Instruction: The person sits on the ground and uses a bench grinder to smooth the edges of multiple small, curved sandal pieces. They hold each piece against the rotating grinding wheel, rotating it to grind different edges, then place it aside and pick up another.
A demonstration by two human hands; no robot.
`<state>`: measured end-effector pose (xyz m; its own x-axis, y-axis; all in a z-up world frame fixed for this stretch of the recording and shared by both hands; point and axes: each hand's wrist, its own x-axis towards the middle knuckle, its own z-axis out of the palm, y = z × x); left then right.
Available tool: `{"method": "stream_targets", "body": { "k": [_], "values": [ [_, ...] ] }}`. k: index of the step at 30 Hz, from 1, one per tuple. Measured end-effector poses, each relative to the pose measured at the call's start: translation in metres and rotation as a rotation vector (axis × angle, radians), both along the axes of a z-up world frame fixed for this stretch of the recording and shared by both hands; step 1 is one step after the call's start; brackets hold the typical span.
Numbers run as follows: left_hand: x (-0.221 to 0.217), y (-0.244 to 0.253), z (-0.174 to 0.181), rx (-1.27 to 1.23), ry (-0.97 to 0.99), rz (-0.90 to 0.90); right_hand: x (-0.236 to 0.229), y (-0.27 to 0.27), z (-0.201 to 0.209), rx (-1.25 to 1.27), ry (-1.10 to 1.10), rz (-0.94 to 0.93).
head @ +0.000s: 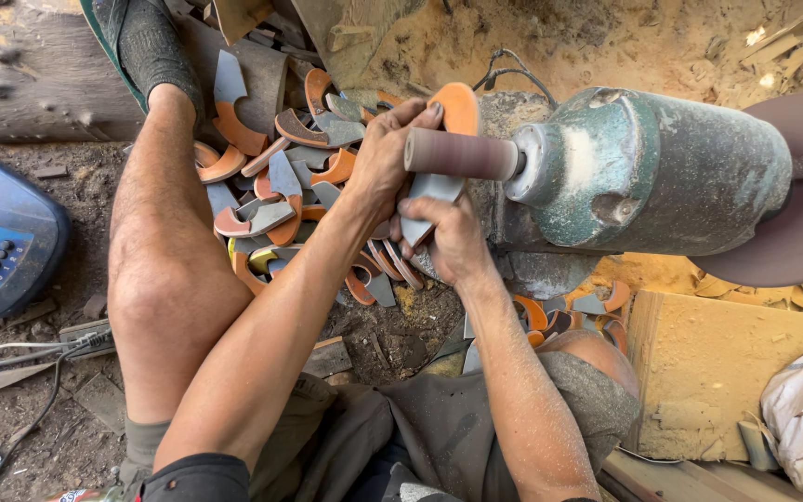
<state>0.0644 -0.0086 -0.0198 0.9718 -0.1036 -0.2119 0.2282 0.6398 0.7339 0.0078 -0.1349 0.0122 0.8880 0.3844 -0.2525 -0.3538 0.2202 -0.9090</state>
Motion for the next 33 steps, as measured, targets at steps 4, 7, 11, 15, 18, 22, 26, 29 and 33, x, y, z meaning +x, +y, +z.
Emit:
{"method": "stream_targets", "body": {
  "k": [4,7,11,15,18,22,26,29,33],
  "values": [
    [-0.016,0.003,-0.007,0.056,-0.090,-0.055,-0.022,0.001,-0.006,-0.138,-0.130,0.063],
    [-0.027,0.009,-0.011,0.179,-0.101,-0.150,-0.038,0.005,-0.009,-0.219,-0.149,0.071],
    [-0.042,0.014,-0.008,0.301,-0.112,-0.222,-0.051,0.011,-0.017,-0.109,-0.150,0.030],
    [-0.054,0.015,0.003,0.346,-0.103,-0.310,-0.062,0.005,-0.031,-0.143,-0.224,0.101],
    [-0.068,0.014,0.010,0.359,-0.042,-0.378,-0.082,-0.008,-0.042,-0.270,-0.335,0.098],
    [-0.072,0.021,0.015,0.035,-0.014,-0.365,-0.076,-0.037,-0.039,-0.694,-0.481,0.013],
    [-0.071,0.024,0.011,-0.136,0.022,-0.348,-0.063,-0.092,-0.023,-0.613,-0.544,0.199],
    [-0.072,0.023,0.011,-0.148,-0.005,-0.409,-0.052,-0.109,-0.024,-0.520,-0.092,0.212],
    [-0.072,0.019,0.012,-0.225,-0.011,-0.425,-0.039,-0.116,-0.028,-0.398,-0.057,0.176]
  ]
}}
